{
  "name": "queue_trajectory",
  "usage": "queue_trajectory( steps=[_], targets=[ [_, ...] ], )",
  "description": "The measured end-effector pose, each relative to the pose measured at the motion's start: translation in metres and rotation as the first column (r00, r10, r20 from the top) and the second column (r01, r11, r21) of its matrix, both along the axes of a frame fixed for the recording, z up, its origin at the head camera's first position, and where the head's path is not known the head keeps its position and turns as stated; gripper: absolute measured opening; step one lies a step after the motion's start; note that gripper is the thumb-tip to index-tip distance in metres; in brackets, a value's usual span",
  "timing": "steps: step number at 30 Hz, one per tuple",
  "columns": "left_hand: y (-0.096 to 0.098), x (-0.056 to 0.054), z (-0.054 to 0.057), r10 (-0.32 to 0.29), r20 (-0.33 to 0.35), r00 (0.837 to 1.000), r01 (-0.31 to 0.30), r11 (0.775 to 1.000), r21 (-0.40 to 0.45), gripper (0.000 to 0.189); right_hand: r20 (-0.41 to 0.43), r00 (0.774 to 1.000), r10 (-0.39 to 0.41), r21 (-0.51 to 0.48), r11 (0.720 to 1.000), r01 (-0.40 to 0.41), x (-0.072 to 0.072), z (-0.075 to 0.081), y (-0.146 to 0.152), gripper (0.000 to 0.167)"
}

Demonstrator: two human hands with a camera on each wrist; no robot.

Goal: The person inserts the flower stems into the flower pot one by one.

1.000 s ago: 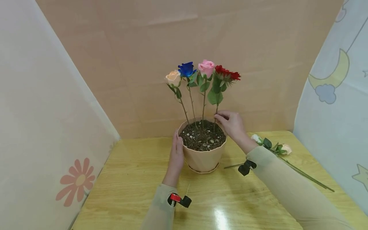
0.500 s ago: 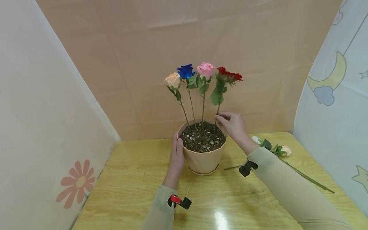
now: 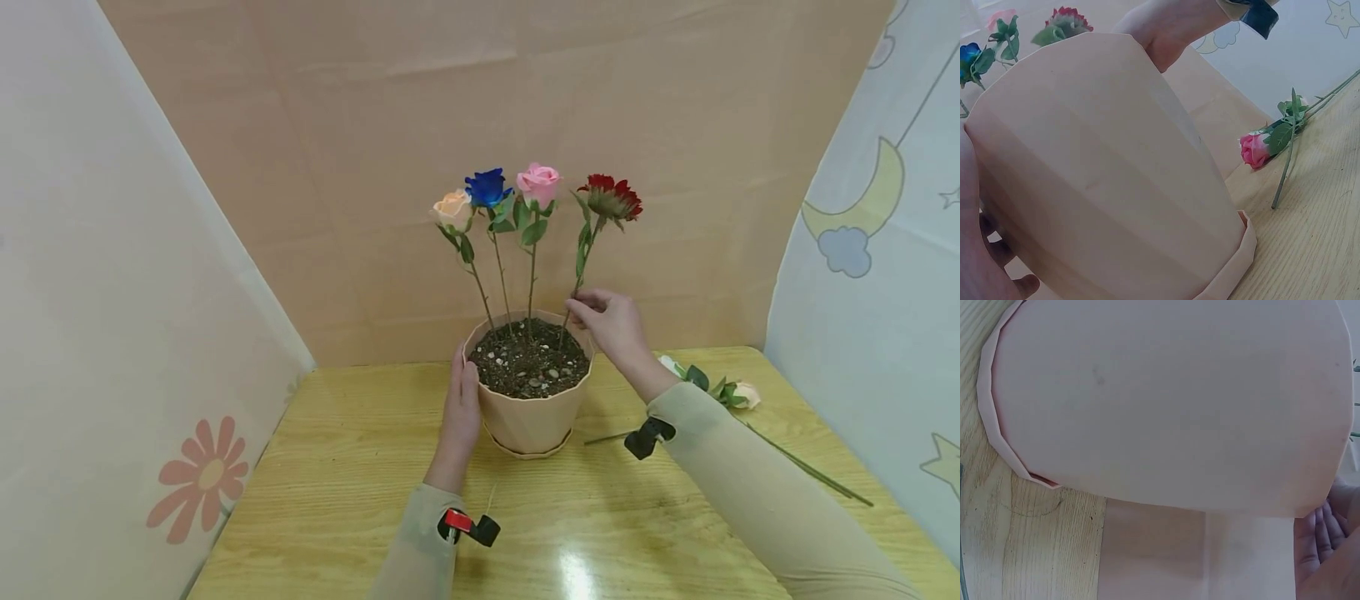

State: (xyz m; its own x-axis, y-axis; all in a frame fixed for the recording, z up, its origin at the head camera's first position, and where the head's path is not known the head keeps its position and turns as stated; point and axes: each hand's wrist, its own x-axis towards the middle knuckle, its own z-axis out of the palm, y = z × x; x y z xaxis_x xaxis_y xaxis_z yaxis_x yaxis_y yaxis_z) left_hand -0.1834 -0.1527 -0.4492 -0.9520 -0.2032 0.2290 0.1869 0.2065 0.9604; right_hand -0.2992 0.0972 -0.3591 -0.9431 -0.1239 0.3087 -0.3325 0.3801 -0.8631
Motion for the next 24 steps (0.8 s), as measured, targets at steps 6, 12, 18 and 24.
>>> queue_trajectory(
  steps=[6, 12, 18, 24],
  targets=[
    [0.001, 0.002, 0.001, -0.005, 0.011, 1.000, 0.005, 1.000, 0.000, 0.065, -0.063, 0.998, -0.023, 0.039, 0.999, 0.025, 0.004, 0.003, -0.003, 0.030],
    [0.001, -0.001, 0.001, -0.008, 0.006, 1.000, 0.008, 1.000, 0.000, 0.061, -0.213, 0.976, -0.038, 0.045, 0.998, 0.048, 0.007, 0.010, -0.009, 0.025],
    [0.000, -0.001, 0.001, 0.007, 0.012, 1.000, -0.007, 1.000, -0.016, 0.063, -0.293, 0.956, -0.029, 0.148, 0.986, 0.075, 0.011, 0.008, -0.014, 0.024],
    [0.001, 0.000, 0.002, 0.001, 0.010, 1.000, -0.001, 1.000, -0.009, 0.064, -0.309, 0.951, -0.005, 0.147, 0.988, 0.053, 0.013, 0.001, -0.018, 0.025]
  ],
)
